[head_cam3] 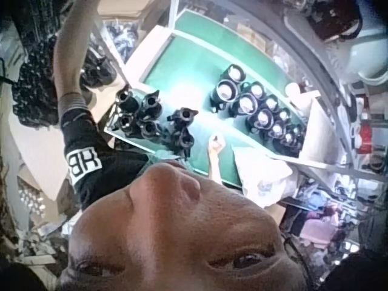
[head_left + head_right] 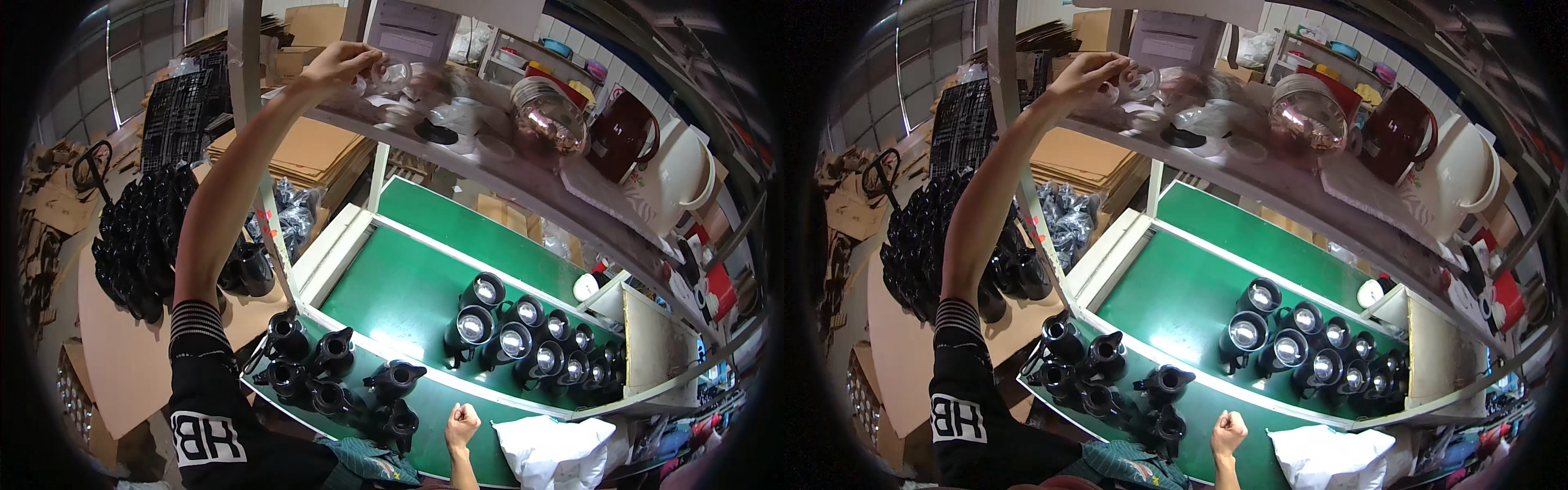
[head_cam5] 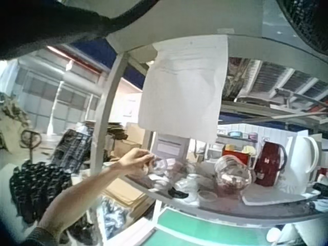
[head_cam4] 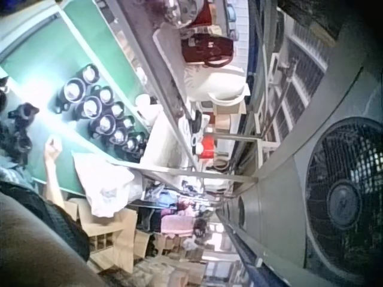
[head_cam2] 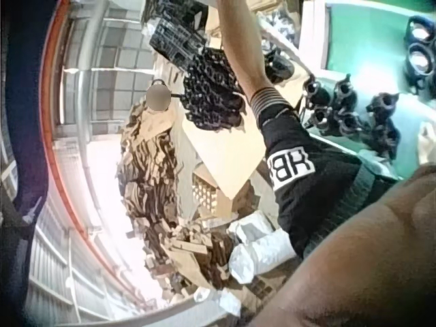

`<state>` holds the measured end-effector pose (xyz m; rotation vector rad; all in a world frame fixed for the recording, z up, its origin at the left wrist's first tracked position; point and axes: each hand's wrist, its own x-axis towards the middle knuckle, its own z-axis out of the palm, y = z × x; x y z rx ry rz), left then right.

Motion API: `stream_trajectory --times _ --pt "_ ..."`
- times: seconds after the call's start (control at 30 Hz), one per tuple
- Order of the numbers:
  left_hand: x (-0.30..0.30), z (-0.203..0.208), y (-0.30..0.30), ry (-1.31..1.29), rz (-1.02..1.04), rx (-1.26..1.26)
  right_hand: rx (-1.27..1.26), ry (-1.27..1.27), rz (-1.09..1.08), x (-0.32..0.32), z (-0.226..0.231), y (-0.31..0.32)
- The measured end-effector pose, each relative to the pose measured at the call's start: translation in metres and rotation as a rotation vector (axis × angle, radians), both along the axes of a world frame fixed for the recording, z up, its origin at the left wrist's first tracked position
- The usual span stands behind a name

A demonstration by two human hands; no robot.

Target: The person assembles black kettles by inserting clear glass inner pots and white plastic rings into the kettle bodies. The person repeatedly picks up kettle bodies, glass pots, and rings from a green workbench and shelves, inserts the components, and places the assembled units back on the bench.

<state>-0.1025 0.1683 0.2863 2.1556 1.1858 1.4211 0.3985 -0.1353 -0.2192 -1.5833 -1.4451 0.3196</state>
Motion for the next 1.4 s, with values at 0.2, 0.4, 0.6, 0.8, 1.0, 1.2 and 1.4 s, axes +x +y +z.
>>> stream_trajectory --times 0.2,0.4,0.6,0.8,1.0,1.2,1.4 --pt "0.012 0.003 -0.035 -0.042 -0.031 -0.053 -0.013 -0.004 0.007 0.000 -0.008 -0.002" --pt "-0.011 0.002 -0.007 0.187 0.251 0.233 -0.022 -0.010 0.020 -0.001 -0.008 -0.003" --pt "0.016 -0.015 -0.001 0.548 0.715 0.676 -0.024 -0.025 0.042 -0.004 0.000 -0.001" --pt "0.040 0.002 0.001 0.871 0.274 0.598 -0.052 -0.021 0.034 -0.002 -0.004 -0.001" --pt "0.047 0.013 -0.006 0.948 0.324 0.597 -0.062 0.006 0.028 -0.001 -0.004 -0.007" --pt "0.050 0.000 -0.008 0.942 0.358 0.750 -0.098 0.004 0.006 0.004 -0.007 -0.017" --pt "0.044 0.006 0.004 0.788 0.119 0.467 -0.108 0.016 0.043 0.003 -0.013 -0.010"
